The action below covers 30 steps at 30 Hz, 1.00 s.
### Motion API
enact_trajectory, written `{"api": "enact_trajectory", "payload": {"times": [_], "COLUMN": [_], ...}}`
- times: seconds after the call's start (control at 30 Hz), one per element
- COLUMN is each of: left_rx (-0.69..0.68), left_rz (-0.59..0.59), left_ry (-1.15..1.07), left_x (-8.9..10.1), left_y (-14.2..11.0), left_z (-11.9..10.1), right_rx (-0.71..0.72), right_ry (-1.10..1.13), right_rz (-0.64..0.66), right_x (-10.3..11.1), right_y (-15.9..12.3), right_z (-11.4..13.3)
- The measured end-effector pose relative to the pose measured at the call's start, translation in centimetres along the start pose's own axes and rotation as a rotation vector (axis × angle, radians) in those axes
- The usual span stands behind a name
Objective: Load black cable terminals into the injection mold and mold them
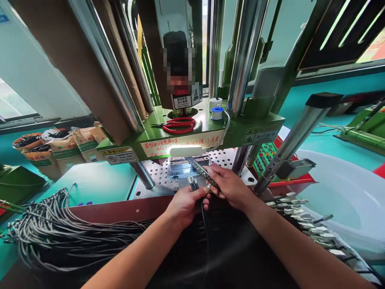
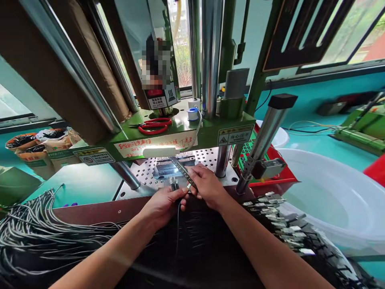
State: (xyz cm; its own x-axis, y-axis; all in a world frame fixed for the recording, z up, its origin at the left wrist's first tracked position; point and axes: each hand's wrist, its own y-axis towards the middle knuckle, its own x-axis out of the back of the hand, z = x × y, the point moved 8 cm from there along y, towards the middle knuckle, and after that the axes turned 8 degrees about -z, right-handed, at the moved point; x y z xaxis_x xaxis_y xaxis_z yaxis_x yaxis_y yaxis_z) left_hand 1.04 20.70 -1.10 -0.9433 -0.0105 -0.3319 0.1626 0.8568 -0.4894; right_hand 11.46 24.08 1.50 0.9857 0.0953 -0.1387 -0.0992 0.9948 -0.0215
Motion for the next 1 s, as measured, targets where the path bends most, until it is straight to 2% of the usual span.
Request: {"api": "enact_trajectory", "payload": {"times": [0.27,0.53,0.77,0.9,1.0], "left_rx": [-0.040,-0.034,-0.036,-0.034,0.005], "left_rz": [0.057,0.042,0.023,0.060,-0.015], "left_ry": [0.023,0.014,-0.015,-0.037,-0.123], "left_x": [0.0,0.0,0.2,0.0,0.8], "left_y": [0.1,0.0,0.1,-0.2,-0.1], "left_z": [0.3,0.3,0.6,0.3,0.1], "right_rx": [-0.014,-0.085,-0.060,-0.075,-0.117], "right_ry": [-0.057,-0.117,-0.174,-0.171,-0.133], "right_rz": [0.007,0.044,0.059,0.045,0.015], "right_x": [0.1,-0.1,-0.4,-0.2,0.5], "right_y": [-0.2,-0.4,-0.7,-0.9,-1.1], "right_z": [-0.4,-1.0,-1.0,-0.6,-0.4]}}
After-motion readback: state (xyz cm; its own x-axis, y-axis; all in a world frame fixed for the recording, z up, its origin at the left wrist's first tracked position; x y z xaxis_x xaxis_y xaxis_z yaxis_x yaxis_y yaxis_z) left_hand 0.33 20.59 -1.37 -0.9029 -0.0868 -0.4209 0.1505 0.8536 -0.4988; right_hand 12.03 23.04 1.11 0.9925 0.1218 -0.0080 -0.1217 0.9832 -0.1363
